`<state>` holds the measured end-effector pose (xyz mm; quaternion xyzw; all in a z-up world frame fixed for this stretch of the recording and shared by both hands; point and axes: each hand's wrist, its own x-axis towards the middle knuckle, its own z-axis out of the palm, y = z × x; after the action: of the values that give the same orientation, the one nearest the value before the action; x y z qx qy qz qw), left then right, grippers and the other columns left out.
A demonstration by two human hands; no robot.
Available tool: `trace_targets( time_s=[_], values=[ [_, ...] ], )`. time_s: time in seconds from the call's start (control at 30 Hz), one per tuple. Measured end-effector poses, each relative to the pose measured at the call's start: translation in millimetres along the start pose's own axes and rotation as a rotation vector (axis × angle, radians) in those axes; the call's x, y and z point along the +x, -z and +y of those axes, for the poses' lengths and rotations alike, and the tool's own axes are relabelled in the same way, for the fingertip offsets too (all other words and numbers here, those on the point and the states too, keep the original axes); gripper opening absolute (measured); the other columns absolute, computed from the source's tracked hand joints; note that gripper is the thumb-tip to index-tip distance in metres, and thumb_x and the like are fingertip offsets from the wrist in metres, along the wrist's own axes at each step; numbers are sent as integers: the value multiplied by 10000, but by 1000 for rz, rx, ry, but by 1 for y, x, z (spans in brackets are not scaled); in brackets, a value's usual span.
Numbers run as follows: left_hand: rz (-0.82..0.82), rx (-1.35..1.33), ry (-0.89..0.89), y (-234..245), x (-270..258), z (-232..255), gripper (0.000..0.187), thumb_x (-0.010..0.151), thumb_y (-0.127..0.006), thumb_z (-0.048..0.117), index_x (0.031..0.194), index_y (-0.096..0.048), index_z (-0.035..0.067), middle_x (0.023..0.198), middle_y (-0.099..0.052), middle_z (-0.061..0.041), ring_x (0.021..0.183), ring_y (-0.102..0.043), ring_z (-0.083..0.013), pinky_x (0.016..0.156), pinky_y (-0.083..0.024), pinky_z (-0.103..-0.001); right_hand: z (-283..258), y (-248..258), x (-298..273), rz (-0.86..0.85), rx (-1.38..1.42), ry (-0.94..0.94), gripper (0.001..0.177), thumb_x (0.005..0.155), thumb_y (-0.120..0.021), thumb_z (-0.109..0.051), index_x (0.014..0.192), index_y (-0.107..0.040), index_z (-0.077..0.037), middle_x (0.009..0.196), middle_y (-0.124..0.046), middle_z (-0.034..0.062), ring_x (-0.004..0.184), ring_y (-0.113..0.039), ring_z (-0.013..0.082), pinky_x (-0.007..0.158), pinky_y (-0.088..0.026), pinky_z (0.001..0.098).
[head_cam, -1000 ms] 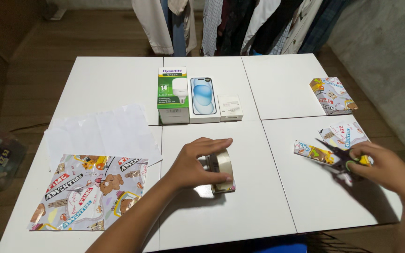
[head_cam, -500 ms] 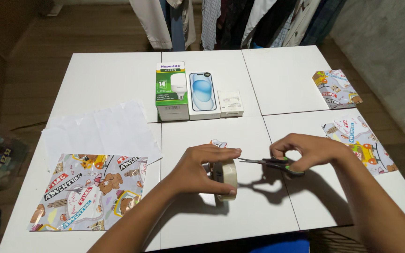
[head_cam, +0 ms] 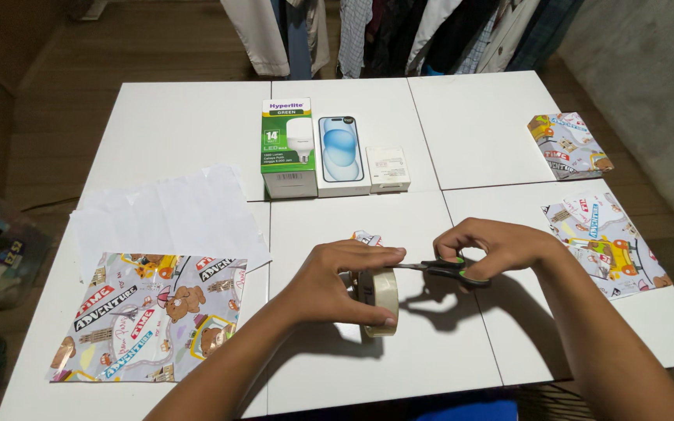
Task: The person wraps a small rectangular box with patterned wrapping paper. They fold the paper around the box, apply clear tape to secure the folds, and use scissors to cut the tape. The wrapped box is placed on the table next to other items.
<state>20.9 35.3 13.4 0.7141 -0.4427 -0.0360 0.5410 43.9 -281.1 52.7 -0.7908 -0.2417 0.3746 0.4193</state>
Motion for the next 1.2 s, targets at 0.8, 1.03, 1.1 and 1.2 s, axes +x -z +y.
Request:
trace_targets(
  time_s=[0.8, 1.03, 1.1, 1.2],
  values=[
    [16, -59, 93, 4, -1, 5, 784, 646, -950, 259, 1372, -691, 116, 1379, -717, -108, 1308, -671, -225, 1173, -463, -366, 24, 14, -44, 255, -142, 43, 173, 684, -716, -86, 756, -567, -36, 737, -577, -10, 779, -540, 89, 759, -481, 287],
    [4, -13, -20, 4, 0, 6, 903, 642, -938, 202, 1470, -590, 105, 1510, -626, -114, 1380, -627, -238, 1191, -438, -393, 62, 21, -96, 540, -124, -292, 116, 719, -758, -136, 755, -679, -59, 700, -689, 19, 716, -583, 114, 715, -497, 313],
    [4, -34, -13, 3, 2, 6, 929, 649, -937, 220, 1489, -553, 117, 1532, -599, -110, 1369, -627, -225, 1127, -515, -365, 74, 21, -112, 661, -173, -402, 204, 768, -811, -197, 751, -668, -51, 684, -691, 30, 687, -592, 132, 672, -505, 331],
    [17, -44, -29, 4, 3, 7, 952, 651, -946, 192, 1509, -542, 116, 1552, -585, -126, 1376, -629, -245, 1123, -516, -371, 91, 29, -137, 790, -217, -761, 230, 860, -823, -189, 822, -664, -27, 696, -613, 94, 643, -482, 222, 584, -403, 447]
  ],
)
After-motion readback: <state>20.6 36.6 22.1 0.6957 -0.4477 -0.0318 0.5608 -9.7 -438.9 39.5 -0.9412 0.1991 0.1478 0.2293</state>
